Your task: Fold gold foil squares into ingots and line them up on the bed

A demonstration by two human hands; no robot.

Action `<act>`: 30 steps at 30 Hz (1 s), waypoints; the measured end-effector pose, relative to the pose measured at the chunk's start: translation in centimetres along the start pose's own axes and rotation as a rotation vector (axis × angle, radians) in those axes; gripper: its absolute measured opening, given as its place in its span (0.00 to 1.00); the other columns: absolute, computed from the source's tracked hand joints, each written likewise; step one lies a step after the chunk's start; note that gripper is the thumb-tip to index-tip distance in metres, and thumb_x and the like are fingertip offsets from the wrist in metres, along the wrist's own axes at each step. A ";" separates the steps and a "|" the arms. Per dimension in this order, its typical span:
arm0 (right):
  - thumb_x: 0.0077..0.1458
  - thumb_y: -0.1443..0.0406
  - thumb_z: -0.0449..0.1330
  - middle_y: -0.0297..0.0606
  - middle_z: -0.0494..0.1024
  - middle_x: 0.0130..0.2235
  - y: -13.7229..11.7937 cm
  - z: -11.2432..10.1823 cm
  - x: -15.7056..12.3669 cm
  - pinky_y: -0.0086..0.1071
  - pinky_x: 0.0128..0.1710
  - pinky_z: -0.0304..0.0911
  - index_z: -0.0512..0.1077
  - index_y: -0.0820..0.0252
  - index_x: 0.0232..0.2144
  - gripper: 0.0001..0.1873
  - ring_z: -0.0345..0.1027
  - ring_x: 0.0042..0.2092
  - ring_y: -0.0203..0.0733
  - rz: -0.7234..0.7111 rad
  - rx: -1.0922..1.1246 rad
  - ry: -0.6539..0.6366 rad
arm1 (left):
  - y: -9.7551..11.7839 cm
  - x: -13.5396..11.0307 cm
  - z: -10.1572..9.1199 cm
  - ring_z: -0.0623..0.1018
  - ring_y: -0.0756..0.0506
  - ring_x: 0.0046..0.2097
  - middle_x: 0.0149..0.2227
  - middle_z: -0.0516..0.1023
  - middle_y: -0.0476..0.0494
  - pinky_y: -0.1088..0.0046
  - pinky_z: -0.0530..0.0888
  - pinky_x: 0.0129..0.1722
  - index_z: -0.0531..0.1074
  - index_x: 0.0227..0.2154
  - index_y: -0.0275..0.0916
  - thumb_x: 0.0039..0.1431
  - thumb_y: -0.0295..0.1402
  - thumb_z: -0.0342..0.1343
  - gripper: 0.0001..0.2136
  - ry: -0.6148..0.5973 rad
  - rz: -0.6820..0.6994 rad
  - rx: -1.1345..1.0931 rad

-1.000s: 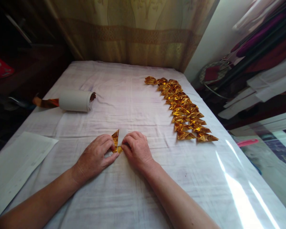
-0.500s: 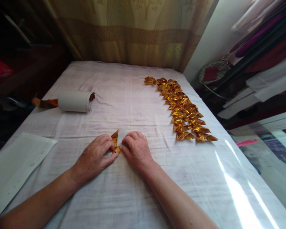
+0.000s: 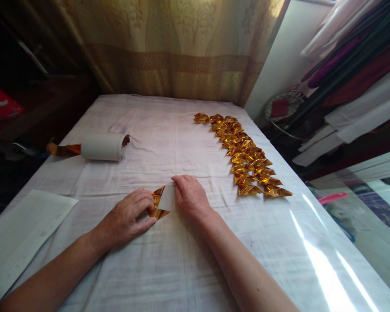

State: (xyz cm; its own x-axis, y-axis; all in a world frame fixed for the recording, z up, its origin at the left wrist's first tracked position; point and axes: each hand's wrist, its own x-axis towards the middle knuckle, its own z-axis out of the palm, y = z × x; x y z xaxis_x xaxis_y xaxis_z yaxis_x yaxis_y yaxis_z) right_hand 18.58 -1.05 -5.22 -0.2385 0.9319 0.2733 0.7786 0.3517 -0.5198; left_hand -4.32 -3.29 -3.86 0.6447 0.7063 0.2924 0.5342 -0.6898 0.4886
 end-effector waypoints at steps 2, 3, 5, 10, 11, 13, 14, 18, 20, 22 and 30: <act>0.57 0.72 0.54 0.43 0.79 0.42 -0.6 -0.5 0.3 0.38 0.46 0.66 0.75 0.59 0.45 0.15 0.71 0.44 0.45 0.030 -0.003 -0.061 | -0.2 -0.1 -0.1 0.75 0.43 0.51 0.44 0.77 0.45 0.52 0.65 0.62 0.67 0.37 0.42 0.57 0.28 0.57 0.06 -0.013 0.027 0.014; 0.58 0.71 0.55 0.42 0.79 0.40 -0.9 -0.7 0.4 0.37 0.45 0.66 0.75 0.59 0.44 0.14 0.71 0.43 0.44 0.044 -0.002 -0.080 | -0.3 -0.2 -0.2 0.75 0.44 0.52 0.44 0.77 0.45 0.51 0.63 0.63 0.67 0.39 0.42 0.57 0.28 0.57 0.08 -0.021 0.035 0.020; 0.58 0.69 0.58 0.39 0.79 0.37 -1.4 -0.9 0.4 0.34 0.42 0.64 0.75 0.58 0.42 0.11 0.71 0.40 0.43 0.061 -0.004 -0.103 | -0.5 -0.4 -0.3 0.75 0.45 0.52 0.45 0.77 0.46 0.50 0.60 0.65 0.67 0.43 0.43 0.57 0.27 0.56 0.11 -0.037 0.045 0.022; 0.54 0.68 0.62 0.35 0.76 0.31 -2.0 -1.0 0.2 0.32 0.36 0.59 0.76 0.57 0.35 0.05 0.68 0.35 0.40 0.071 -0.036 -0.157 | -0.7 -0.4 -0.4 0.74 0.45 0.55 0.49 0.76 0.44 0.49 0.56 0.67 0.65 0.49 0.43 0.56 0.24 0.54 0.18 -0.047 0.091 0.044; 0.53 0.68 0.62 0.34 0.76 0.31 -2.0 -1.0 0.1 0.32 0.36 0.59 0.76 0.58 0.37 0.07 0.68 0.35 0.40 0.078 -0.032 -0.156 | -0.7 -0.4 -0.4 0.73 0.44 0.56 0.51 0.75 0.42 0.49 0.56 0.67 0.64 0.51 0.42 0.57 0.24 0.54 0.19 -0.038 0.102 0.055; 0.52 0.69 0.62 0.34 0.76 0.31 -2.0 -0.9 -0.1 0.32 0.37 0.59 0.74 0.58 0.41 0.12 0.68 0.35 0.40 0.097 -0.015 -0.147 | -0.8 -0.4 -0.4 0.71 0.42 0.58 0.54 0.73 0.39 0.48 0.59 0.66 0.64 0.55 0.42 0.57 0.24 0.54 0.21 -0.010 0.113 0.089; 0.52 0.68 0.62 0.33 0.76 0.31 -2.0 -1.0 -0.2 0.32 0.37 0.60 0.74 0.59 0.43 0.14 0.68 0.35 0.40 0.110 -0.005 -0.146 | -0.9 -0.4 -0.4 0.71 0.41 0.59 0.55 0.72 0.39 0.48 0.60 0.65 0.64 0.56 0.42 0.58 0.24 0.53 0.22 0.008 0.113 0.112; 0.52 0.67 0.61 0.30 0.75 0.28 -2.0 -1.4 -0.7 0.31 0.33 0.60 0.71 0.58 0.47 0.17 0.68 0.31 0.39 0.160 0.076 -0.158 | -1.4 -0.5 -0.7 0.71 0.41 0.59 0.56 0.73 0.42 0.48 0.62 0.63 0.71 0.51 0.48 0.61 0.22 0.51 0.19 0.060 0.119 0.215; 0.51 0.68 0.61 0.31 0.77 0.31 -1.9 -1.7 -0.9 0.31 0.34 0.62 0.70 0.56 0.48 0.20 0.69 0.33 0.39 0.139 0.135 -0.155 | -1.6 -0.5 -0.9 0.72 0.42 0.57 0.52 0.76 0.46 0.49 0.62 0.63 0.75 0.45 0.49 0.63 0.25 0.52 0.13 0.051 0.125 0.247; 0.46 0.72 0.59 0.33 0.78 0.37 -1.6 -1.9 -1.2 0.33 0.40 0.64 0.70 0.55 0.49 0.25 0.71 0.38 0.40 0.072 0.181 -0.171 | -1.8 -0.5 -1.0 0.74 0.43 0.54 0.47 0.80 0.48 0.51 0.62 0.63 0.76 0.42 0.49 0.64 0.28 0.54 0.10 0.028 0.129 0.261; 0.51 0.74 0.56 0.40 0.77 0.41 -0.3 -0.4 -2.2 0.38 0.44 0.63 0.73 0.55 0.49 0.23 0.69 0.43 0.44 -0.167 0.057 -0.017 | -2.4 -0.6 -1.5 0.75 0.43 0.53 0.47 0.81 0.51 0.55 0.64 0.60 0.76 0.41 0.48 0.65 0.28 0.53 0.09 -0.004 0.149 0.298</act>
State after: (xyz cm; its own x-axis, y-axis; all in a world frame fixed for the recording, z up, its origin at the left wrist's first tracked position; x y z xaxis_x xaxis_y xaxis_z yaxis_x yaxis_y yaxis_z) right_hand 19.13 -3.23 -5.36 -0.3719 0.8614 0.3459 0.6932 0.5055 -0.5137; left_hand -6.76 -1.83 -3.97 0.7294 0.5943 0.3389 0.5703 -0.8018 0.1785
